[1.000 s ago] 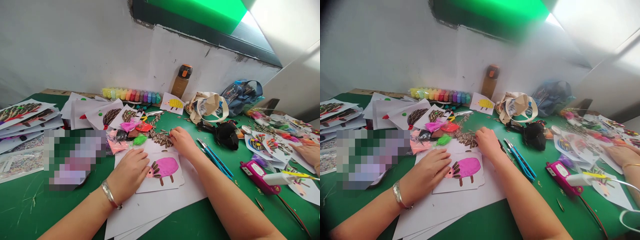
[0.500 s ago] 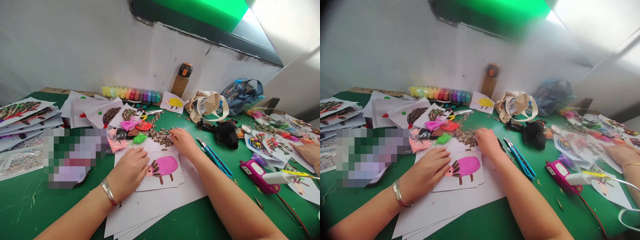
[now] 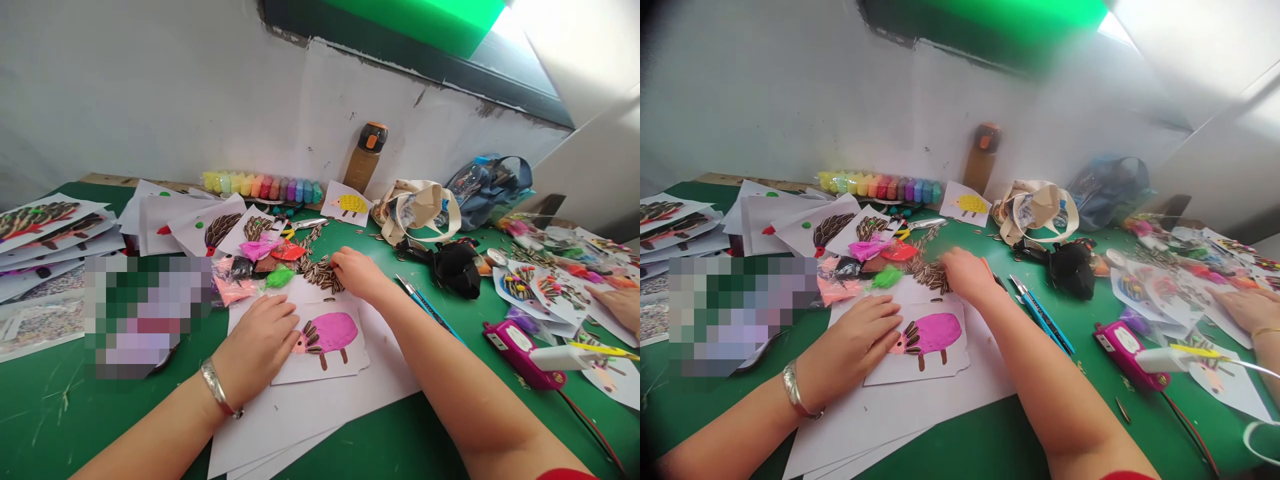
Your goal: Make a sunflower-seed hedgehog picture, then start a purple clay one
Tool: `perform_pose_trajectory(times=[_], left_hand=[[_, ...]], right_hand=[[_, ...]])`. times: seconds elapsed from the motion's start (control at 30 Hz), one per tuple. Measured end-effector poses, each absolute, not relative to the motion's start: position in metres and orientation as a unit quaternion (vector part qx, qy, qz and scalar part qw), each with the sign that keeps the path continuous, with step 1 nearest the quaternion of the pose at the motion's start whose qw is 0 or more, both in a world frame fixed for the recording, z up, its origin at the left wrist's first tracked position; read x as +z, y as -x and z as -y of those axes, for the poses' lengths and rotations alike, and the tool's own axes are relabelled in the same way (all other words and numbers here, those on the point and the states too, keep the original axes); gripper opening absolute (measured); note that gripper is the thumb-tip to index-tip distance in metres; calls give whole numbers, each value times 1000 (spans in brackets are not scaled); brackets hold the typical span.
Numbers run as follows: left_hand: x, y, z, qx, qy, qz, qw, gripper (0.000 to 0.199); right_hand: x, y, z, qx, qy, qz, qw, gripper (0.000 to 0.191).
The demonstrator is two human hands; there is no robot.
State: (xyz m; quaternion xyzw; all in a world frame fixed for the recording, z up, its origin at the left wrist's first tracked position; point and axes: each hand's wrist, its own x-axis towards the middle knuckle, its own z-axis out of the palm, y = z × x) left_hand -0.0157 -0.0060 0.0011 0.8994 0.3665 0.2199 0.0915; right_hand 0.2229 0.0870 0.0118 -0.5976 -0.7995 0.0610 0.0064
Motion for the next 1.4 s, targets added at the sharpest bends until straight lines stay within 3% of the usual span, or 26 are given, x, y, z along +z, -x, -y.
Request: perform_pose_trajectory(times=[0.47, 0.73, 0.83, 0.97, 1.23, 1.4], left_hand=[[4, 15, 8, 171, -894, -391, 134, 25], [8, 15, 9, 155, -892, -396, 157, 24], [7, 15, 9, 152, -892, -397, 156, 24], [6, 14, 8, 156, -894, -395, 146, 24], [6, 13, 10, 166, -907, -375, 93, 24], [10, 10, 17, 222, -902, -366, 48, 23]], right_hand=[[24, -209, -88, 27, 580, 813, -49, 20], [23, -234, -65, 12, 602, 796, 63, 31], [26, -239, -41, 156, 599, 751, 231, 20], [24, -228, -6, 349, 551, 698, 297, 12], [14, -209, 8, 288, 526, 732, 323, 19], [10, -205, 9, 225, 502, 791, 267, 20]])
